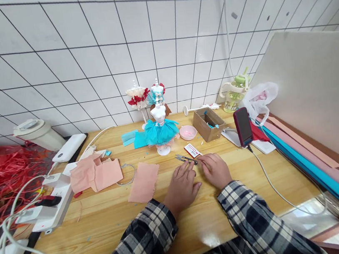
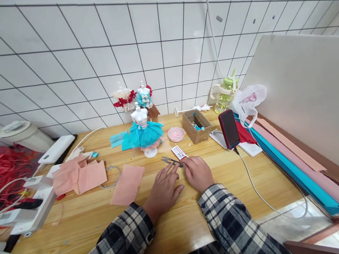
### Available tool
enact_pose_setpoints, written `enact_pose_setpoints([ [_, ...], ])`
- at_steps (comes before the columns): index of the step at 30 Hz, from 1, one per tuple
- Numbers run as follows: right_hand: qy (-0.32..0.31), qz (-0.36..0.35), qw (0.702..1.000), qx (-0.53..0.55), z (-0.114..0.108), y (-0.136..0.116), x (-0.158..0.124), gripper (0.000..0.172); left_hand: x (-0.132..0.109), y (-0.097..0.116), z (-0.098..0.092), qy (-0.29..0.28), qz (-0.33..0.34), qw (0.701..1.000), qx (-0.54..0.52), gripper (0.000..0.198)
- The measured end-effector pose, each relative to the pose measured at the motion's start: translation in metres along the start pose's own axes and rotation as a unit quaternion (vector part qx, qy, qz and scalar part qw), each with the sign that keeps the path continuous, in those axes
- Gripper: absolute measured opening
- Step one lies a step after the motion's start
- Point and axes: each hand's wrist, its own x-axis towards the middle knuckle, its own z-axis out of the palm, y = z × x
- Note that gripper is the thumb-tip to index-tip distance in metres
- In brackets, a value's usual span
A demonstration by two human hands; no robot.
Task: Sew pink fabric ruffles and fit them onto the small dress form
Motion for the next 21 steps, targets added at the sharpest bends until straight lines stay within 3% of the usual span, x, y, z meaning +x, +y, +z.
enact_pose_setpoints([
  [4,0.000,-0.032,0.999,0.017,0.001,-0.012,-0.002,0.027,-0.024,0.000,-0.023,0.031,0.035,0.999,-0.002,0.019],
  [7,0.007,-0.052,0.998,0.025,0.000,-0.010,-0.006,0.027,-0.067,-0.029,-0.050,0.075,0.047,0.996,-0.009,0.021],
  [10,0.002,-0.084,0.996,0.039,0.002,-0.018,-0.007,0.026,-0.114,-0.073,-0.076,0.152,-0.070,0.985,0.035,0.019],
  [11,-0.006,-0.099,0.994,0.049,0.006,-0.027,-0.006,0.025,-0.126,-0.085,-0.082,0.152,-0.077,0.984,0.053,0.020],
  [14,-0.063,-0.160,0.980,0.100,0.024,-0.068,0.000,0.023,-0.139,-0.104,-0.089,0.069,-0.068,0.993,0.064,0.023],
  [18,-0.163,-0.228,0.950,0.138,0.052,-0.119,0.014,0.022,-0.127,-0.097,-0.082,0.017,-0.040,0.998,0.055,0.026],
  [21,-0.206,-0.202,0.953,0.095,0.057,-0.124,0.023,0.025,-0.123,-0.091,-0.080,0.002,-0.012,0.999,0.037,0.030],
])
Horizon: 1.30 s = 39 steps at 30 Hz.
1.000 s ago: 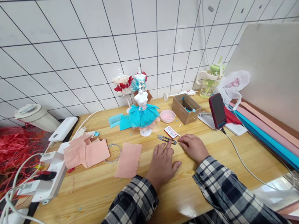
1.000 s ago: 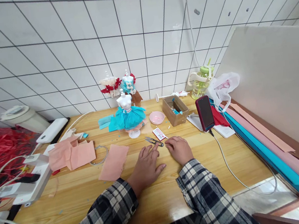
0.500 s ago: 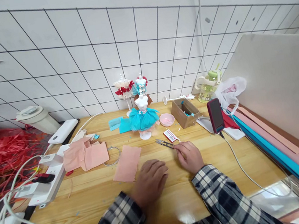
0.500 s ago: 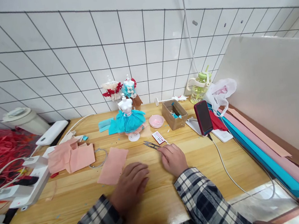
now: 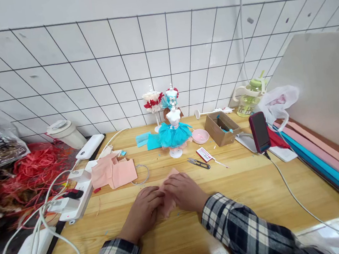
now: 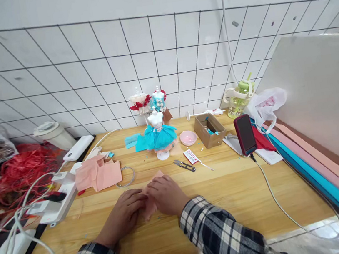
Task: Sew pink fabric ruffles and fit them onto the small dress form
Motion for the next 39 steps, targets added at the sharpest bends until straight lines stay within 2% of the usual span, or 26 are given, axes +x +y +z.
enact_pose_setpoints([
  [6,-0.069,0.108,0.991,-0.042,-0.015,0.009,-0.015,0.021,-0.007,-0.006,-0.008,0.071,-0.065,0.995,0.016,0.026],
  [9,-0.067,0.185,0.978,-0.066,-0.011,0.000,-0.015,0.033,-0.005,0.001,-0.009,0.076,-0.061,0.995,0.016,0.020],
  [12,-0.062,0.213,0.973,-0.064,-0.006,-0.007,-0.014,0.049,-0.002,0.011,-0.007,0.064,-0.034,0.997,0.030,0.020],
  [14,-0.043,0.214,0.975,-0.052,-0.005,-0.009,-0.014,0.048,-0.002,0.015,-0.005,0.060,-0.026,0.997,0.038,0.021],
  [17,-0.016,0.185,0.982,-0.031,-0.006,-0.009,-0.017,0.028,-0.002,0.016,-0.003,0.056,-0.021,0.998,0.032,0.019],
  [20,-0.035,0.125,0.991,-0.025,-0.004,-0.010,-0.018,0.017,0.002,0.017,0.001,0.051,-0.015,0.998,0.025,0.017],
  [22,-0.056,0.105,0.992,-0.043,-0.001,-0.010,-0.017,0.018,0.009,0.019,0.005,0.037,-0.018,0.999,0.028,0.015],
  [26,-0.079,0.109,0.988,-0.081,0.001,-0.005,-0.017,0.021,0.022,0.026,0.012,0.006,-0.043,0.998,0.038,0.015],
  [33,-0.076,0.115,0.988,-0.064,-0.006,0.003,-0.020,0.022,0.026,0.037,0.015,0.034,-0.053,0.996,0.066,0.017],
  [39,-0.095,0.125,0.987,-0.041,-0.004,0.008,-0.021,0.022,0.023,0.036,0.016,0.023,-0.046,0.995,0.082,0.018],
])
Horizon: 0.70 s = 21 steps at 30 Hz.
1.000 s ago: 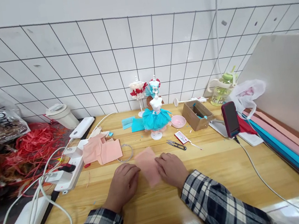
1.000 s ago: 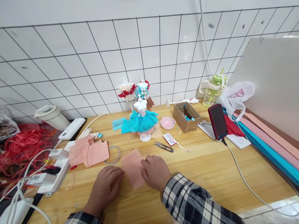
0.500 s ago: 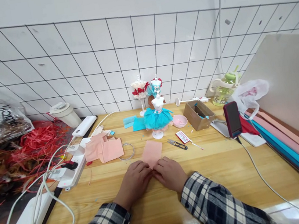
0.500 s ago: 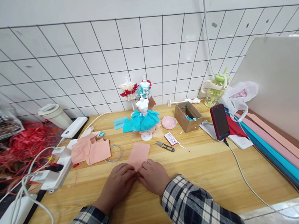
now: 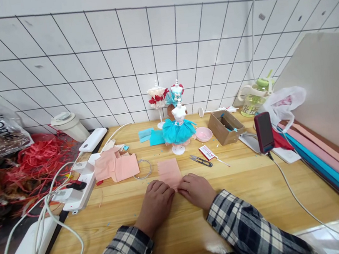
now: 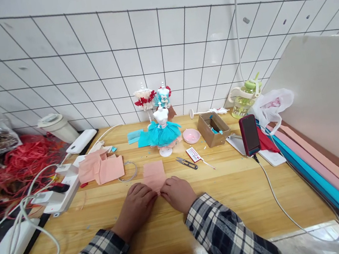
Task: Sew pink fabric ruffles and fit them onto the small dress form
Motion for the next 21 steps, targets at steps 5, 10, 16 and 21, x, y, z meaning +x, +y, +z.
enact_pose_setpoints([
  [5,-0.003,0.007,1.000,0.004,-0.0014,0.0011,0.0010,0.019,-0.0016,-0.0013,0.0022,0.014,0.007,1.000,0.004,0.017],
  [10,-0.012,-0.006,0.999,-0.036,-0.0040,-0.0026,0.0011,0.026,-0.0029,-0.0031,0.0038,0.024,0.007,1.000,0.005,0.017],
  [16,-0.024,-0.005,0.998,-0.057,-0.0037,-0.0042,0.0004,0.023,-0.0028,-0.0040,0.0036,0.022,0.000,1.000,0.003,0.013],
  [21,-0.027,-0.007,0.998,-0.064,-0.0032,-0.0048,0.0009,0.023,-0.0046,-0.0055,0.0042,0.014,0.000,1.000,-0.005,0.013],
])
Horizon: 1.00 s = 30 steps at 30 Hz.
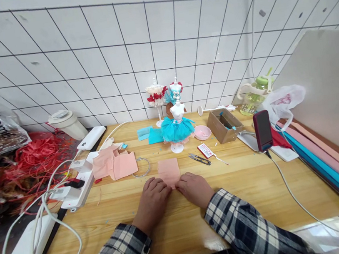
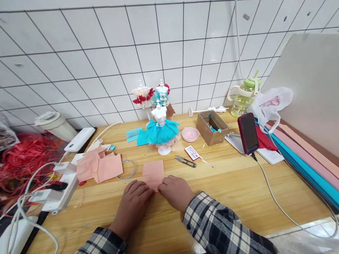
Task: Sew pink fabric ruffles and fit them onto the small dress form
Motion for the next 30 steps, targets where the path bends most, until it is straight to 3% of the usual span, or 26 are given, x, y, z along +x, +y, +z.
enact_pose_setpoints([
  [7,-0.001,0.006,1.000,-0.014,0.0003,-0.0016,-0.0008,0.023,-0.0028,-0.0029,0.0036,-0.003,-0.017,0.999,-0.028,0.017],
  [30,-0.013,0.031,0.999,-0.021,0.0001,-0.0045,-0.0004,0.020,0.0024,0.0027,-0.0035,0.001,0.000,1.000,0.022,0.012],
])
